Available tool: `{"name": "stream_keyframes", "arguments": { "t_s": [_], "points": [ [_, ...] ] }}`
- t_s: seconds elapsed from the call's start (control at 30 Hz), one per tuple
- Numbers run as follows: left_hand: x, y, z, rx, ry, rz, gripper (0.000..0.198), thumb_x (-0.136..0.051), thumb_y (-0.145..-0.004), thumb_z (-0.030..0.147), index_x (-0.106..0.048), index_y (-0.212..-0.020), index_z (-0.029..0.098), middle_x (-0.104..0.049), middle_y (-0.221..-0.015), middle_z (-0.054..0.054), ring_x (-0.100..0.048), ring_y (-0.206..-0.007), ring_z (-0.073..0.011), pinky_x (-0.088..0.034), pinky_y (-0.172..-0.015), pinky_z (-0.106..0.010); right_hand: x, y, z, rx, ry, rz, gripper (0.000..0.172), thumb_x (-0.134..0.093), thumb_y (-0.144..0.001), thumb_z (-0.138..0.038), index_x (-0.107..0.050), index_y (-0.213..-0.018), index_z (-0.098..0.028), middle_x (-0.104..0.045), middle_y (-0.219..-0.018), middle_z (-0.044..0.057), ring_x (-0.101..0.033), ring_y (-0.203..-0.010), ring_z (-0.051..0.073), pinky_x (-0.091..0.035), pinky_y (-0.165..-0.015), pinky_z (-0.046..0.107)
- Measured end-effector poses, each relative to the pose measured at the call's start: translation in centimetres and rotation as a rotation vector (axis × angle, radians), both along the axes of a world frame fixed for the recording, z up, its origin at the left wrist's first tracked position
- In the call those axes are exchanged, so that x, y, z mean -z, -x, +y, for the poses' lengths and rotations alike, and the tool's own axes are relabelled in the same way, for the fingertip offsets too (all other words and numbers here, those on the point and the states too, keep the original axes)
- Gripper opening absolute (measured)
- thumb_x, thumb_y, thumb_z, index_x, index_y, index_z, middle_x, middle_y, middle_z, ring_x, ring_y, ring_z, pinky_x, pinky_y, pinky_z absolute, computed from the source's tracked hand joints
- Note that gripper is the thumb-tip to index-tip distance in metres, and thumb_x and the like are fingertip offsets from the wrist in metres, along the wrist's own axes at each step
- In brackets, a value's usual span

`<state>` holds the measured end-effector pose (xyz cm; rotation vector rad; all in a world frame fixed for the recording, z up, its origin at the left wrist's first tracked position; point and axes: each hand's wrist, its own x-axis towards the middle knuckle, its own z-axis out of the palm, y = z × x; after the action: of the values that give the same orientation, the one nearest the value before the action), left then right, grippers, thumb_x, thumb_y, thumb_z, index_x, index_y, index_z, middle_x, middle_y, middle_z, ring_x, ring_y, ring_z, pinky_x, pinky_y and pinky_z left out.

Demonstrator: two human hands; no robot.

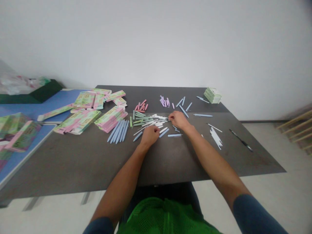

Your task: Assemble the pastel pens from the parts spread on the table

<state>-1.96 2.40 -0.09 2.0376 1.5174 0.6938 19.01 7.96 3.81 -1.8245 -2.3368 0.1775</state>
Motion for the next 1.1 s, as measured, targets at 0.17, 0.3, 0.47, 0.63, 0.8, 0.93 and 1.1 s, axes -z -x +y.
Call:
{"name": "stream_keyframes", "arguments": {
  "t_s": [0.17,0.3,0.47,0.63,0.8,0.93,1.1],
  "points": [
    [-0.6,0.9,0.2,-0.084,-0.020,-0.028,0.025,-0.054,-0.080,0.016,-0.079,-0.083,0.017,-0.078,-0.085,-0.006,-0.068,-0.084,-0.0202,-0.047,-0.079,-0.028,0.6,2.8,2.6,-0.129,0.059,-0.067,0.022,-0.060,-0.085,-0.015,-0.081,-0.092,-0.017,-0.077,-0.097,0.013,-0.068,-0.098,0.022,-0.044,-0.086,0.024],
    [-1.3,1.8,0.5,-0.185,0.003,-0.063,0.023,-0.057,-0.081,0.019,-0.080,-0.086,0.018,-0.078,-0.087,-0.007,-0.070,-0.085,-0.0204,-0.049,-0.082,-0.028,1.3,3.3,3.7,-0.171,0.105,-0.113,0.021,-0.061,-0.083,-0.014,-0.081,-0.090,-0.018,-0.078,-0.097,0.013,-0.068,-0.098,0.023,-0.045,-0.085,0.024],
    [-2.2,2.8,0.8,-0.245,0.004,-0.117,0.024,-0.058,-0.080,0.018,-0.081,-0.087,0.017,-0.078,-0.084,-0.006,-0.070,-0.081,-0.0196,-0.050,-0.082,-0.028,1.6,3.5,4.4,-0.188,0.145,-0.137,0.021,-0.062,-0.082,-0.013,-0.081,-0.091,-0.017,-0.078,-0.097,0.013,-0.070,-0.098,0.023,-0.045,-0.085,0.023],
    [-2.8,4.4,1.3,-0.328,-0.013,-0.172,0.024,-0.058,-0.080,0.020,-0.081,-0.088,0.016,-0.078,-0.086,-0.006,-0.070,-0.081,-0.0192,-0.051,-0.083,-0.028,1.1,4.0,4.6,-0.200,0.171,-0.140,0.023,-0.062,-0.083,-0.013,-0.080,-0.097,-0.016,-0.078,-0.101,0.013,-0.070,-0.100,0.022,-0.046,-0.084,0.022],
    [-2.5,6.1,2.0,-0.405,-0.009,-0.206,0.025,-0.060,-0.078,0.021,-0.081,-0.089,0.015,-0.078,-0.084,-0.006,-0.069,-0.077,-0.0193,-0.051,-0.081,-0.028,0.6,4.5,5.0,-0.195,0.230,-0.163,0.025,-0.064,-0.081,-0.012,-0.080,-0.099,-0.017,-0.079,-0.101,0.012,-0.072,-0.096,0.022,-0.049,-0.081,0.022],
    [-2.1,6.4,2.2,-0.423,-0.006,-0.205,0.024,-0.060,-0.077,0.022,-0.081,-0.088,0.015,-0.078,-0.085,-0.007,-0.070,-0.078,-0.0195,-0.051,-0.081,-0.028,0.1,4.9,5.4,-0.197,0.274,-0.198,0.025,-0.067,-0.079,-0.012,-0.080,-0.100,-0.016,-0.078,-0.102,0.014,-0.072,-0.096,0.023,-0.050,-0.081,0.023],
    [-2.2,5.9,2.0,-0.392,-0.009,-0.203,0.024,-0.060,-0.077,0.022,-0.080,-0.087,0.014,-0.078,-0.085,-0.007,-0.071,-0.080,-0.0199,-0.051,-0.079,-0.027,-0.4,5.5,5.3,-0.212,0.311,-0.257,0.024,-0.070,-0.077,-0.012,-0.080,-0.099,-0.013,-0.077,-0.104,0.017,-0.072,-0.099,0.026,-0.052,-0.083,0.026]
  ]
}}
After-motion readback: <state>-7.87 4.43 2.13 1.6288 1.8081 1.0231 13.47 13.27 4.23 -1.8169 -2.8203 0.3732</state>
